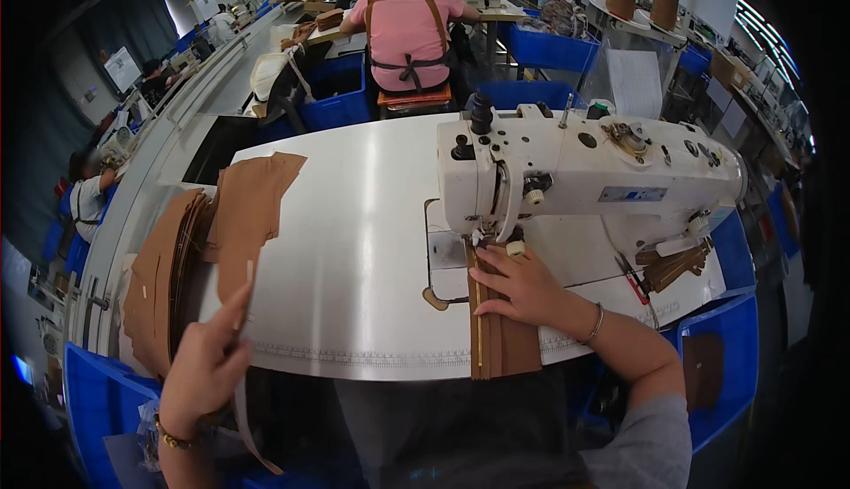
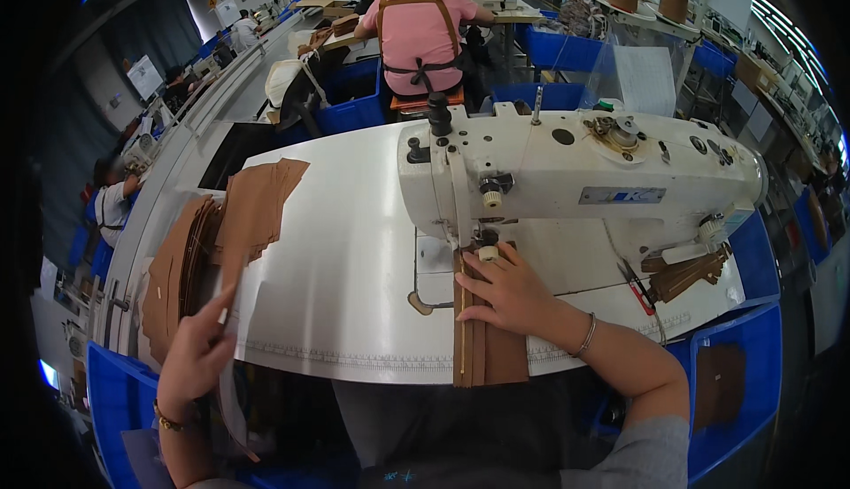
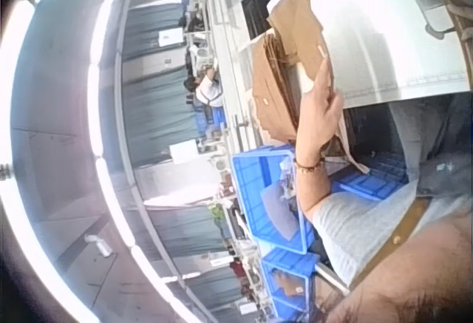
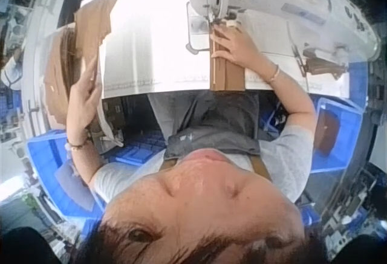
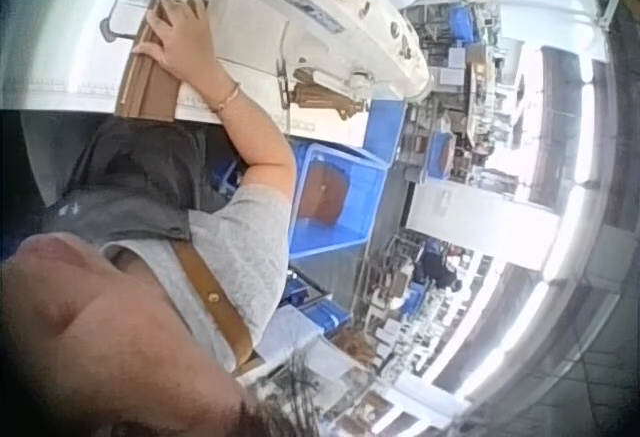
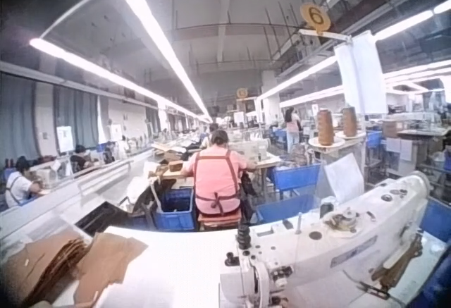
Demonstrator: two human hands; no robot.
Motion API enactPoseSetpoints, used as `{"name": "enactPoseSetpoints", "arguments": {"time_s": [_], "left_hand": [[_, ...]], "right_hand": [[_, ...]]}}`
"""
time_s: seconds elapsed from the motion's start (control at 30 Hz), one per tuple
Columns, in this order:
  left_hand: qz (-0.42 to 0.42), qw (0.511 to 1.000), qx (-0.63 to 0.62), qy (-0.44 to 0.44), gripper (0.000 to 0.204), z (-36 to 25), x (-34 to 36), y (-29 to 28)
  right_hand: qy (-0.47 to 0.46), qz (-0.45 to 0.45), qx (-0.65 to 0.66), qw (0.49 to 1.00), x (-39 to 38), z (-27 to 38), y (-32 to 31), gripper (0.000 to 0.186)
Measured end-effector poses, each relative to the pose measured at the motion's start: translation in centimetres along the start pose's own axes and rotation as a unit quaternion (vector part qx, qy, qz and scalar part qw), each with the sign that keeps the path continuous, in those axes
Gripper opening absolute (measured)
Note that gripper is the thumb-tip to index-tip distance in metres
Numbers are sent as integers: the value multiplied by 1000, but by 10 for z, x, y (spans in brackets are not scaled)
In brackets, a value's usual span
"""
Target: Sewing a zipper and additional leather components onto a main leather piece using an industrial sewing machine.
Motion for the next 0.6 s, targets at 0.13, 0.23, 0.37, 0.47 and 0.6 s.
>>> {"name": "enactPoseSetpoints", "arguments": {"time_s": [0.13, 0.23, 0.37, 0.47, 0.6], "left_hand": [[314, 947, -64, 34, 75, -52, 10, 85], [393, 903, -173, 35, 73, -77, 12, 135], [377, 819, -433, 9, 69, -108, 14, 182], [398, 810, -430, 16, 65, -122, 16, 207], [445, 813, -374, 26, 61, -111, 32, 220]], "right_hand": [[-7, -7, -7, 1000, -4, -2, 2, 65], [4, 29, 0, 1000, -8, -5, 9, 62], [12, -10, -10, 1000, -9, -7, 10, 51], [45, -66, 145, 986, -9, -12, 7, 51], [143, -15, 384, 912, -11, -21, 19, 49]]}}
Point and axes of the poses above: each hand's wrist, its own x-axis towards the middle knuckle, its own y-axis out of the palm, z = x × y, the point moved 5 cm from there along x, towards the middle knuckle, and after that the axes turned 4 degrees about -y, right-handed, at the moved point
